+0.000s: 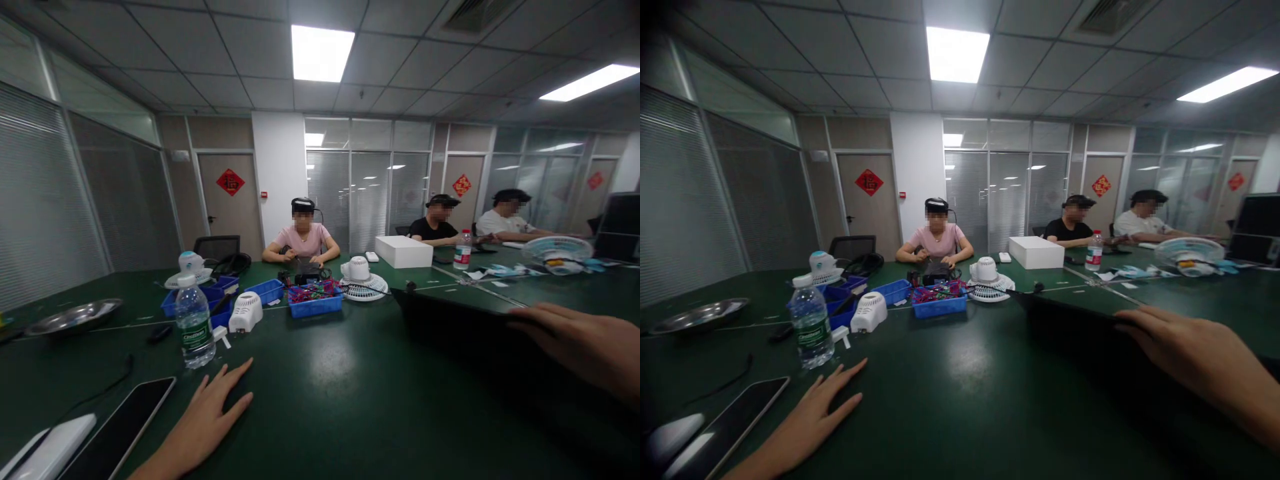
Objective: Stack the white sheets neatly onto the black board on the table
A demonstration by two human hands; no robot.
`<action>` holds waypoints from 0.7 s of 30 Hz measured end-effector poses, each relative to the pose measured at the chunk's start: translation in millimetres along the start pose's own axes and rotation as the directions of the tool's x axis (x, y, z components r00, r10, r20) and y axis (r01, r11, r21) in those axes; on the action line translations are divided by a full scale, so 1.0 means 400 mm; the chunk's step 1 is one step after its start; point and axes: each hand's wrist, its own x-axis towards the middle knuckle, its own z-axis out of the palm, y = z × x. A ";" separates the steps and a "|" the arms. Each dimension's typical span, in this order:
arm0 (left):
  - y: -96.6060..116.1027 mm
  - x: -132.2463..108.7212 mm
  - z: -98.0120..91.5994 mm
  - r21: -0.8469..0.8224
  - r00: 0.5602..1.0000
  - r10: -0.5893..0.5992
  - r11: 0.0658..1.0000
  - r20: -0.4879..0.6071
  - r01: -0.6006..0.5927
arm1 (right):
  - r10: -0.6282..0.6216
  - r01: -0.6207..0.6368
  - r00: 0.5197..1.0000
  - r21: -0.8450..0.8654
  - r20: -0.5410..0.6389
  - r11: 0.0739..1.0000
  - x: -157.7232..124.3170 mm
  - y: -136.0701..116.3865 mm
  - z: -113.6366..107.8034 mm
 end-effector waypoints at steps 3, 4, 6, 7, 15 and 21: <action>0.002 0.002 0.002 0.007 1.000 0.005 1.000 -0.007 -0.005 | -0.049 0.049 0.992 0.007 0.120 0.999 0.004 -0.015 0.025; 0.004 0.003 0.002 0.010 1.000 0.005 1.000 -0.010 -0.005 | -0.036 0.038 0.989 -0.008 0.143 0.999 0.004 -0.013 0.038; 0.008 0.003 0.000 0.018 1.000 0.002 1.000 -0.013 -0.002 | -0.027 0.034 0.986 -0.038 0.162 0.999 0.002 -0.002 0.061; 0.010 0.003 -0.001 0.020 1.000 0.000 1.000 -0.012 0.000 | -0.041 0.049 0.988 -0.048 0.146 0.998 0.001 0.005 0.067; 0.003 -0.004 -0.005 0.002 1.000 0.007 1.000 -0.008 -0.007 | -0.060 0.062 0.994 -0.026 0.088 0.998 0.038 -0.015 -0.099; 0.008 -0.007 -0.008 -0.010 1.000 -0.014 1.000 0.025 0.015 | -0.186 0.185 0.982 -0.027 -0.039 0.982 -0.005 -0.193 -0.234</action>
